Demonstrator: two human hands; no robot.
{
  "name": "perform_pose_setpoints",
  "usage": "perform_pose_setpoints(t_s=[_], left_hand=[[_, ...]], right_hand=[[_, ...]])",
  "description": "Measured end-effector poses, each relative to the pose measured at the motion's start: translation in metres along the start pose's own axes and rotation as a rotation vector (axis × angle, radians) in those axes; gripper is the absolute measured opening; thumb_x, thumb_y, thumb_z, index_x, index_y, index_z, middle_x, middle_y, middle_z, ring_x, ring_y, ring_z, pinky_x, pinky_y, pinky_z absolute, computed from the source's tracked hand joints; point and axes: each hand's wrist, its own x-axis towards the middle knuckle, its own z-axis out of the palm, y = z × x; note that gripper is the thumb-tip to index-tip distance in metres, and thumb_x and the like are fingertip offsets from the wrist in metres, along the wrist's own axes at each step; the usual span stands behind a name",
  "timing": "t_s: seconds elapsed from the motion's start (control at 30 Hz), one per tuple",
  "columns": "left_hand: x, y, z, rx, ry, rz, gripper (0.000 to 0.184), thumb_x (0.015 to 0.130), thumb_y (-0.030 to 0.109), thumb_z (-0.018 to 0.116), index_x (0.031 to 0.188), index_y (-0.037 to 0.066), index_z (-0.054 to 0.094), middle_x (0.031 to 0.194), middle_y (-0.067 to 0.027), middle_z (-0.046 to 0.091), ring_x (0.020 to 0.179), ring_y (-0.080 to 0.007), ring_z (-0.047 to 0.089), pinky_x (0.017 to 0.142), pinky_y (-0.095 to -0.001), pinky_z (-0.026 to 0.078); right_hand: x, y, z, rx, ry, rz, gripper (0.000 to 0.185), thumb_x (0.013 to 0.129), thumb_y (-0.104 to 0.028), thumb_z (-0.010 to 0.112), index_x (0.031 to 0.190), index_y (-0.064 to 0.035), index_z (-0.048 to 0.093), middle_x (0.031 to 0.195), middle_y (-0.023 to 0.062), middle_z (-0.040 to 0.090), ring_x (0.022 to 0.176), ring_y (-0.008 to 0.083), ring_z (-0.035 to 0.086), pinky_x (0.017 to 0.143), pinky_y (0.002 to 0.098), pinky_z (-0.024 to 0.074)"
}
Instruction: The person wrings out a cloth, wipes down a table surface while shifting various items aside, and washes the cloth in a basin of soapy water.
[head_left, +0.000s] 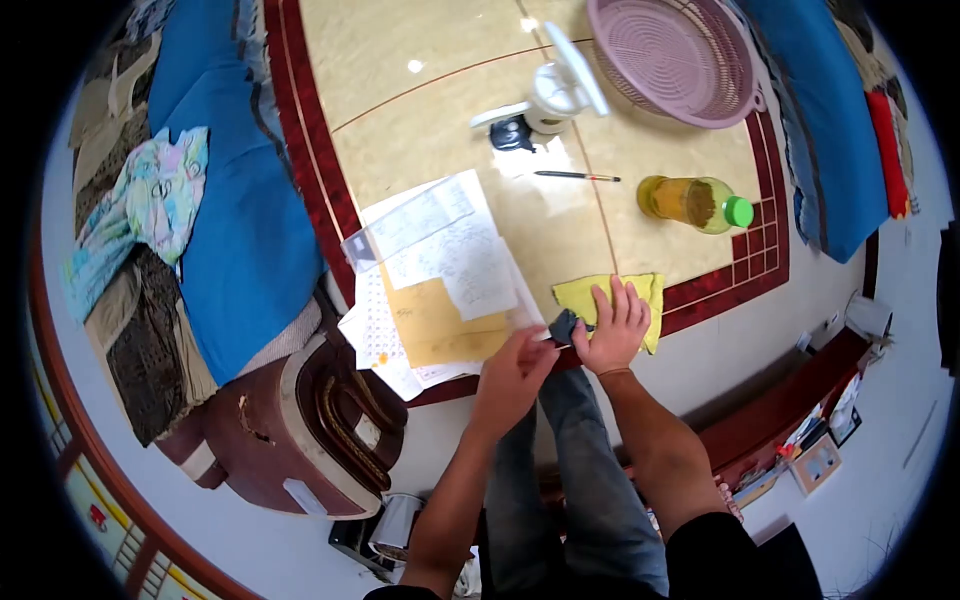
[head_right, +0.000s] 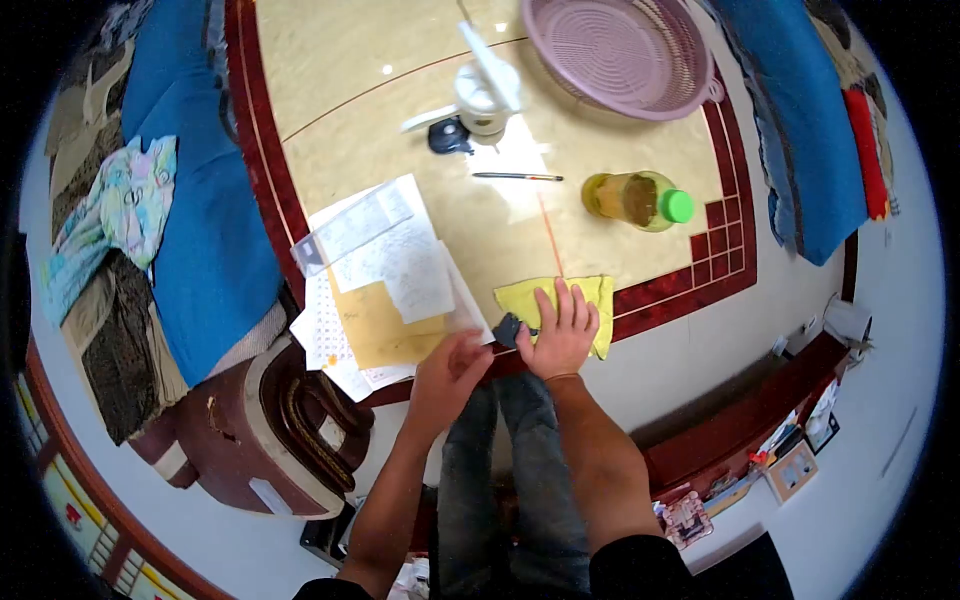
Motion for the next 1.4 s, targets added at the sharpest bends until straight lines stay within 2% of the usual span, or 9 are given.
perform_pose_setpoints(t_s=[0.07, 0.2, 0.4, 0.53, 0.8, 0.87, 1.0, 1.13, 1.4], left_hand=[[0.039, 0.031, 0.025, 0.264, 0.025, 0.214, 0.048, 0.092, 0.017, 0.079, 0.133, 0.003, 0.06, 0.117, -0.0133, 0.073, 0.107, -0.023, 0.071, 0.093, -0.0346, 0.055], [0.11, 0.09, 0.086, 0.31, 0.112, 0.624, 0.084, 0.074, 0.017, 0.092, 0.145, 0.004, 0.049, 0.141, -0.0165, 0.06, 0.133, -0.0321, 0.058, 0.11, -0.0423, 0.047], [0.162, 0.132, 0.146, 0.292, -0.066, 0.657, 0.089, 0.069, 0.022, 0.095, 0.143, 0.004, 0.048, 0.139, -0.0174, 0.059, 0.132, -0.0331, 0.058, 0.109, -0.0421, 0.048], [0.163, 0.126, 0.15, 0.376, -0.052, 0.567, 0.073, 0.071, 0.021, 0.094, 0.132, 0.006, 0.057, 0.122, -0.0145, 0.069, 0.11, -0.0331, 0.07, 0.095, -0.0405, 0.055], [0.084, 0.132, 0.036, 0.292, 0.238, 0.59, 0.058, 0.074, 0.015, 0.094, 0.121, 0.003, 0.064, 0.106, -0.007, 0.072, 0.094, -0.0166, 0.069, 0.085, -0.0313, 0.057], [0.076, 0.142, -0.009, 0.185, 0.292, 0.46, 0.058, 0.078, 0.011, 0.092, 0.125, -0.001, 0.061, 0.114, -0.0098, 0.068, 0.101, -0.0187, 0.068, 0.09, -0.0331, 0.057], [0.108, 0.15, -0.086, 0.194, 0.513, 0.567, 0.048, 0.082, 0.009, 0.089, 0.121, -0.002, 0.063, 0.111, -0.0103, 0.071, 0.097, -0.0175, 0.068, 0.089, -0.0326, 0.055], [0.16, 0.158, -0.128, 0.305, 0.686, 0.577, 0.053, 0.083, 0.017, 0.089, 0.124, -0.001, 0.06, 0.117, -0.0112, 0.068, 0.105, -0.0201, 0.065, 0.096, -0.0353, 0.051], [0.204, 0.158, -0.137, 0.254, 0.544, 0.509, 0.063, 0.082, 0.02, 0.091, 0.132, 0.002, 0.057, 0.123, -0.0098, 0.066, 0.109, -0.019, 0.064, 0.097, -0.0337, 0.052]], right_hand=[[0.001, 0.001, 0.0, 0.026, 0.005, 0.015, 0.058, 0.082, -0.04, 0.068, 0.135, -0.0178, 0.063, 0.155, 0.0104, 0.048, 0.142, 0.0356, 0.041, 0.115, 0.0575, 0.0302], [0.008, 0.0, -0.005, -0.038, -0.012, 0.018, 0.056, 0.082, -0.042, 0.069, 0.131, -0.0148, 0.065, 0.139, 0.0151, 0.058, 0.132, 0.0359, 0.052, 0.105, 0.057, 0.0386], [-0.003, 0.009, 0.006, 0.082, 0.029, 0.068, 0.051, 0.082, -0.049, 0.073, 0.118, -0.0138, 0.07, 0.14, 0.0103, 0.058, 0.136, 0.0332, 0.048, 0.108, 0.0578, 0.0375], [-0.007, 0.008, 0.006, 0.091, 0.059, 0.057, 0.05, 0.079, -0.046, 0.073, 0.119, -0.0159, 0.07, 0.144, 0.0068, 0.054, 0.142, 0.0305, 0.043, 0.113, 0.0575, 0.0341], [-0.002, 0.005, 0.003, 0.096, 0.036, 0.071, 0.058, 0.076, -0.041, 0.072, 0.131, -0.0235, 0.067, 0.154, 0.0043, 0.05, 0.142, 0.0299, 0.042, 0.115, 0.0568, 0.0329], [-0.004, 0.004, 0.002, 0.089, 0.027, 0.067, 0.059, 0.077, -0.041, 0.071, 0.133, -0.0242, 0.066, 0.155, 0.0042, 0.049, 0.143, 0.0296, 0.042, 0.115, 0.0568, 0.0327], [-0.004, 0.004, 0.003, 0.078, 0.047, 0.048, 0.059, 0.078, -0.04, 0.07, 0.134, -0.0233, 0.065, 0.156, 0.0048, 0.048, 0.144, 0.0297, 0.041, 0.115, 0.057, 0.0325], [-0.003, 0.003, 0.0, 0.079, 0.038, 0.038, 0.061, 0.078, -0.039, 0.071, 0.136, -0.0226, 0.064, 0.157, 0.0058, 0.047, 0.144, 0.0305, 0.041, 0.115, 0.0573, 0.0324], [-0.004, 0.004, -0.001, 0.074, 0.026, 0.021, 0.061, 0.078, -0.038, 0.069, 0.136, -0.0187, 0.065, 0.156, 0.0087, 0.048, 0.143, 0.0333, 0.041, 0.115, 0.0568, 0.0309]])
